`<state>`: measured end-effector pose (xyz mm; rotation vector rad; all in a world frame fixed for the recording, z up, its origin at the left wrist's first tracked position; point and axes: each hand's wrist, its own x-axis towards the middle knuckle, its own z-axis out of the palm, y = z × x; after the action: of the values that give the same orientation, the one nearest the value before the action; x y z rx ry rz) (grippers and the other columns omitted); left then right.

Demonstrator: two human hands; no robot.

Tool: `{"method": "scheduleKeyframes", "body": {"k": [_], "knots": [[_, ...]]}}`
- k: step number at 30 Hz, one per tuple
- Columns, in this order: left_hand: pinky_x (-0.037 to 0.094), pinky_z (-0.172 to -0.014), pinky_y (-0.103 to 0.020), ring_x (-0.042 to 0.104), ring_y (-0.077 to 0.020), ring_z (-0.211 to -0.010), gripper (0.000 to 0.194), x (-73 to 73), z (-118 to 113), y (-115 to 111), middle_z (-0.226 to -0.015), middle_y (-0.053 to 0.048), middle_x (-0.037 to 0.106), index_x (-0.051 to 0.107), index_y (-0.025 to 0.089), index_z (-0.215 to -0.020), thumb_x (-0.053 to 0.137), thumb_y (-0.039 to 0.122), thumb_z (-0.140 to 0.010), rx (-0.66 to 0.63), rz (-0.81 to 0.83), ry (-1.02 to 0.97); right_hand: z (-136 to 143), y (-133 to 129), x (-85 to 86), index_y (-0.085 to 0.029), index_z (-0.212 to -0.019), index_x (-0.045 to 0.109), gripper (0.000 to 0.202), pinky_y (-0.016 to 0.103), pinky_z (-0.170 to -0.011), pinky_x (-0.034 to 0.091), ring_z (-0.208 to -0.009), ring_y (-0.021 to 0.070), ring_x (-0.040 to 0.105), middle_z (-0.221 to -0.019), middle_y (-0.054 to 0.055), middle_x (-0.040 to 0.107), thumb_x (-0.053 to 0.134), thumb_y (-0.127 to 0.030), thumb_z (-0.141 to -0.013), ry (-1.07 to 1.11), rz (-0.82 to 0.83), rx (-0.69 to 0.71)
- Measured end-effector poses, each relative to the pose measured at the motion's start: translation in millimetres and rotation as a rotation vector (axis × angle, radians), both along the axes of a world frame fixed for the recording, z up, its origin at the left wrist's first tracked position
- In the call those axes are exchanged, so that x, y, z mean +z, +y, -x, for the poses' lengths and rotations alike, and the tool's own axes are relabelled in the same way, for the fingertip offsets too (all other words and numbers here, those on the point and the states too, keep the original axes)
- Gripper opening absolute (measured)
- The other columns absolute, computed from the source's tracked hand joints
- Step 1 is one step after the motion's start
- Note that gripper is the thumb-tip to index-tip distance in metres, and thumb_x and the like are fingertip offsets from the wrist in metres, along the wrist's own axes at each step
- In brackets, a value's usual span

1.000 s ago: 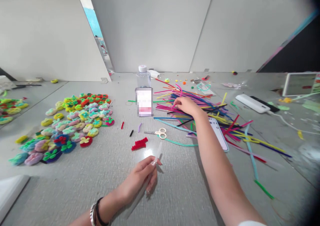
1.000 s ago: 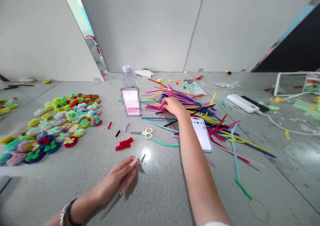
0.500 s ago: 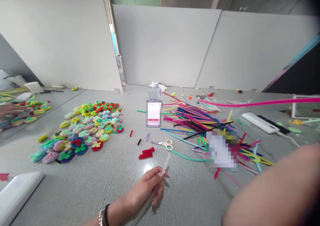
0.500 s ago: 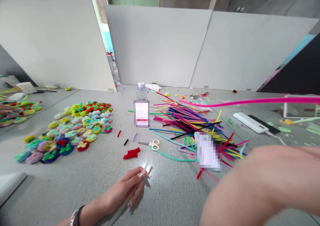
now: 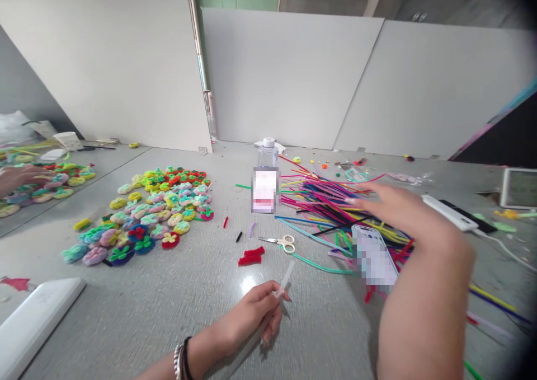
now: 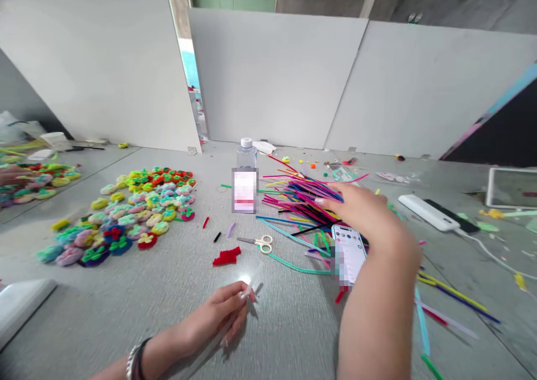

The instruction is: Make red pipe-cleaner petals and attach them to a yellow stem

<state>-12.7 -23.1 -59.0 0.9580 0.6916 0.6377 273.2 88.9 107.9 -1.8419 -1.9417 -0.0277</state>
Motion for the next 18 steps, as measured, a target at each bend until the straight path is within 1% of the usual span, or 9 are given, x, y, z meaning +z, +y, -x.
{"method": "scheduleKeyframes", "body": {"k": [2, 5, 7, 9, 11, 13, 14, 16, 18], "knots": [[0.025, -0.041, -0.02, 0.036, -0.0064, -0.036, 0.032, 0.8, 0.6, -0.1, -0.047, 0.007, 0.047, 0.051, 0.016, -0.097, 0.05, 0.047, -0.09, -0.009, 0.018, 0.001, 0.6, -6.6, 4.6, -0.03, -0.121, 0.062, 0.041, 0.053, -0.09, 0.047, -0.108, 0.0385, 0.062, -0.122, 0.009, 0.066, 0.062, -0.039, -0.082, 0.029, -0.048, -0.038], [0.024, -0.04, -0.02, 0.037, -0.0062, -0.036, 0.028, 0.0, 1.7, -0.2, -0.048, 0.007, 0.048, 0.052, 0.016, -0.098, 0.05, 0.043, -0.09, -0.02, 0.026, -0.016, 1.3, -13.0, 8.2, -0.036, -0.123, 0.059, 0.04, 0.049, -0.089, 0.046, -0.107, 0.0362, 0.062, -0.125, 0.005, 0.065, 0.058, -0.042, -0.084, 0.067, -0.112, 0.011], [0.024, -0.04, -0.019, 0.037, -0.0062, -0.036, 0.025, -1.2, 2.0, -0.2, -0.049, 0.007, 0.048, 0.052, 0.016, -0.098, 0.05, 0.04, -0.09, -0.027, 0.035, -0.038, 4.0, -6.0, 4.9, -0.036, -0.117, 0.062, 0.036, 0.046, -0.083, 0.048, -0.1, 0.0349, 0.065, -0.116, 0.005, 0.069, 0.058, -0.046, -0.083, 0.076, -0.024, 0.062], [0.025, -0.039, -0.019, 0.036, -0.0063, -0.036, 0.023, -1.8, 1.7, -0.1, -0.049, 0.007, 0.047, 0.051, 0.016, -0.098, 0.049, 0.038, -0.091, -0.032, 0.05, -0.057, 9.5, 12.9, -6.0, -0.034, -0.112, 0.064, 0.033, 0.043, -0.079, 0.051, -0.094, 0.0319, 0.067, -0.107, 0.006, 0.072, 0.057, -0.049, -0.083, 0.111, 0.114, 0.112], [0.026, -0.039, -0.02, 0.036, -0.0064, -0.035, 0.023, -1.1, 1.3, -0.1, -0.048, 0.007, 0.047, 0.051, 0.016, -0.098, 0.049, 0.038, -0.091, -0.034, 0.06, -0.066, 17.9, 40.5, -27.5, -0.03, -0.111, 0.065, 0.034, 0.042, -0.084, 0.051, -0.096, 0.0298, 0.067, -0.107, 0.007, 0.072, 0.055, -0.049, -0.084, 0.127, 0.242, 0.142], [0.027, -0.039, -0.02, 0.037, -0.0063, -0.036, 0.023, 0.7, 0.9, -0.3, -0.048, 0.007, 0.047, 0.051, 0.015, -0.097, 0.049, 0.037, -0.09, -0.025, 0.066, -0.056, 28.5, 69.9, -60.3, -0.022, -0.121, 0.061, 0.041, 0.043, -0.097, 0.046, -0.113, 0.0297, 0.061, -0.124, 0.011, 0.065, 0.051, -0.045, -0.087, 0.079, 0.261, 0.186], [0.028, -0.04, -0.019, 0.037, -0.0062, -0.036, 0.023, 1.6, 0.8, -0.4, -0.048, 0.007, 0.048, 0.052, 0.015, -0.097, 0.05, 0.037, -0.09, -0.019, 0.069, -0.05, 34.1, 83.0, -79.9, -0.019, -0.128, 0.057, 0.046, 0.045, -0.104, 0.04, -0.125, 0.0306, 0.052, -0.136, 0.013, 0.057, 0.048, -0.043, -0.089, 0.032, 0.234, 0.165], [0.028, -0.039, -0.019, 0.038, -0.0064, -0.036, 0.024, 2.8, 0.6, -0.7, -0.048, 0.006, 0.049, 0.052, 0.016, -0.095, 0.051, 0.039, -0.089, -0.015, 0.078, -0.045, 44.4, 103.2, -120.6, -0.018, -0.139, 0.047, 0.053, 0.058, -0.109, 0.028, -0.14, 0.0337, 0.031, -0.151, 0.013, 0.038, 0.04, -0.043, -0.093, -0.071, 0.208, 0.009], [0.028, -0.038, -0.019, 0.039, -0.0067, -0.035, 0.026, 2.5, 0.2, -0.8, -0.048, 0.006, 0.049, 0.052, 0.016, -0.094, 0.053, 0.041, -0.088, -0.02, 0.096, -0.05, 51.2, 114.8, -155.1, -0.018, -0.145, 0.039, 0.056, 0.066, -0.108, 0.022, -0.144, 0.0349, 0.023, -0.157, 0.012, 0.028, 0.029, -0.044, -0.096, -0.12, 0.3, -0.061]]}}
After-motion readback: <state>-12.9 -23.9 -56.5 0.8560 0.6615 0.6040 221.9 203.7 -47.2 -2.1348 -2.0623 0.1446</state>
